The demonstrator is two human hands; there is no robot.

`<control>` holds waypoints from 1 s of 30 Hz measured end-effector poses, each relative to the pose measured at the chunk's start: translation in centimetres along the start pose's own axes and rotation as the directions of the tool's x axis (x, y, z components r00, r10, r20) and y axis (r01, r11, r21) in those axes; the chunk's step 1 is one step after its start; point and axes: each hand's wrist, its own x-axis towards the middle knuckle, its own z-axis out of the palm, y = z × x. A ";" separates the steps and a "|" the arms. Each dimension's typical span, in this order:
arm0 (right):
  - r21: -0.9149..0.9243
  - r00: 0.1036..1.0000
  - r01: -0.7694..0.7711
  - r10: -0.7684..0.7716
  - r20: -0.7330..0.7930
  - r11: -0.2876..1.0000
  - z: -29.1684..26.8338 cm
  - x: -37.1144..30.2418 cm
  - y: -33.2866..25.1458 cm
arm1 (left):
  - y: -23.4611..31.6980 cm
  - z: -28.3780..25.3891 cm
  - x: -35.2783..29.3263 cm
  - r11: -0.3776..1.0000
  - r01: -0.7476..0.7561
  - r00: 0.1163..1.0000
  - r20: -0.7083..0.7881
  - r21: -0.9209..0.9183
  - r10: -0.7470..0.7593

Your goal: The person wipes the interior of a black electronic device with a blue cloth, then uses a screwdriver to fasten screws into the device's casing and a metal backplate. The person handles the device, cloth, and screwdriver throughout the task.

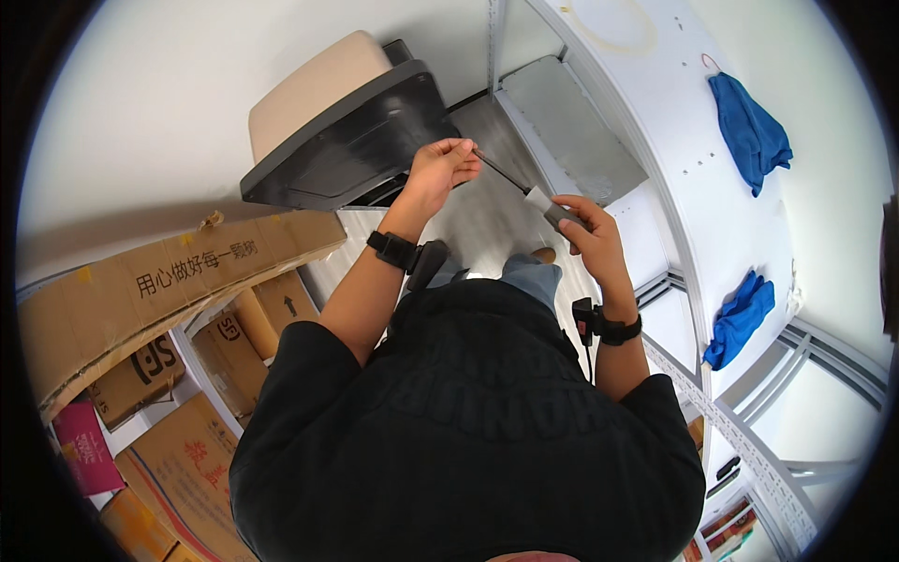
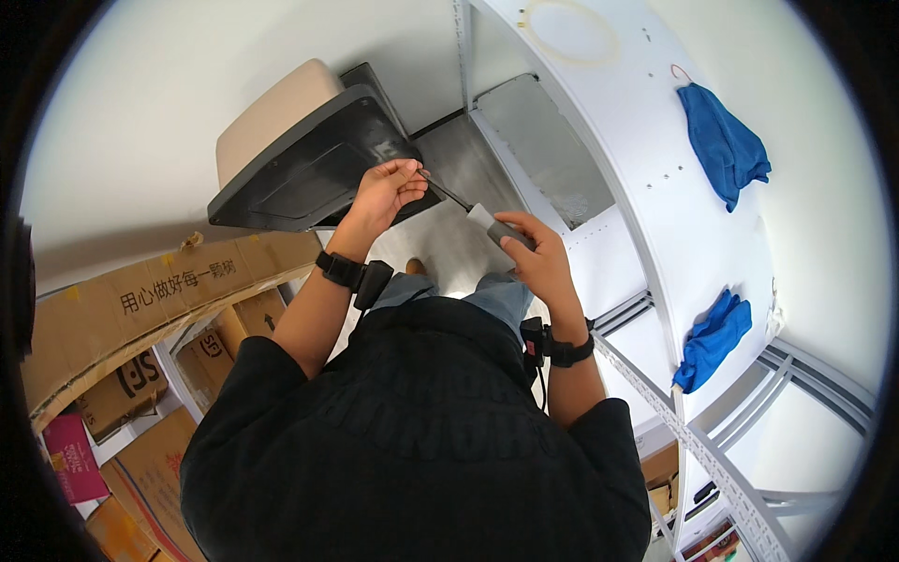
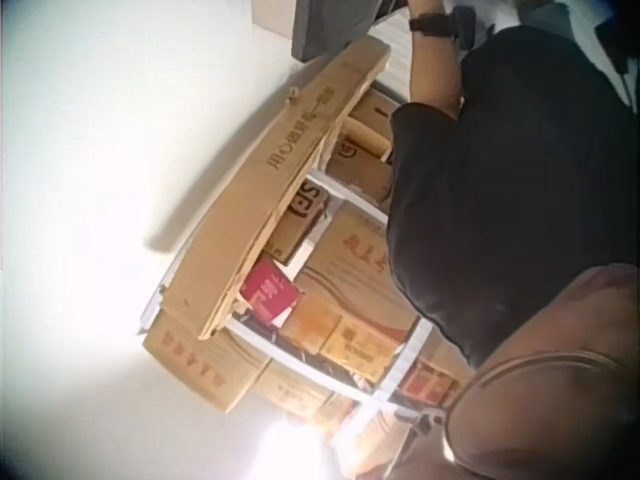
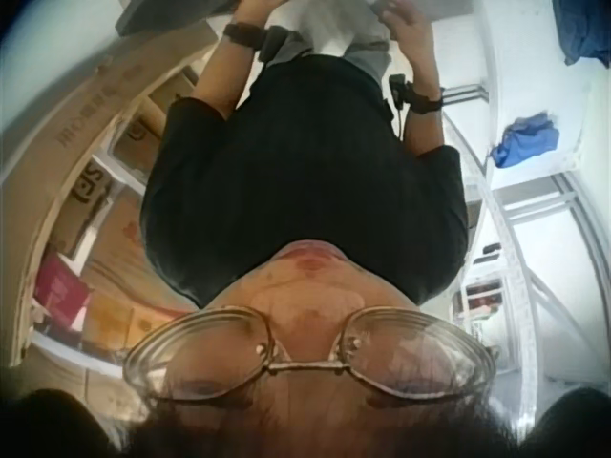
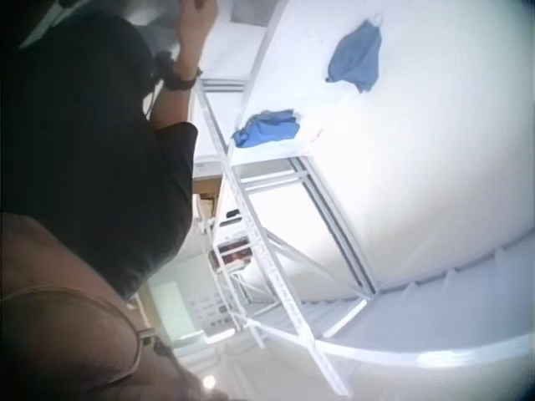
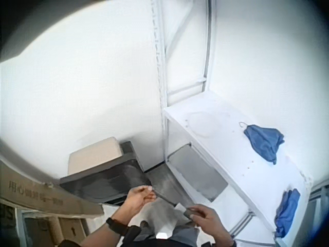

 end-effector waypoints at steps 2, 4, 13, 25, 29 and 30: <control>-0.103 0.999 0.035 -0.038 -0.029 0.994 3.3 0.0 -0.1 | -0.2 -3.0 -0.5 0.999 0.017 1.000 -0.009 0.029 -0.017; -0.180 0.994 0.081 -0.093 -0.059 0.980 6.0 0.0 0.1 | -0.5 -5.6 -0.9 0.998 0.044 0.999 -0.010 0.039 -0.044; 0.114 0.985 -0.075 0.092 -0.147 0.991 11.2 -1.6 2.7 | -2.7 -8.7 0.3 0.960 0.227 0.966 0.161 -0.163 -0.201; 0.309 0.978 -0.122 0.167 -0.123 0.943 11.1 1.9 6.5 | -3.2 -5.3 4.7 0.917 0.260 0.961 -0.007 -0.303 -0.275; 0.356 0.984 -0.121 0.158 -0.079 0.927 10.5 3.7 7.0 | -2.3 -5.2 5.8 0.913 0.229 0.965 -0.040 -0.338 -0.257; 0.366 0.987 -0.114 0.147 -0.063 0.924 10.3 4.2 7.0 | -2.2 -5.2 6.1 0.913 0.216 0.970 -0.032 -0.347 -0.241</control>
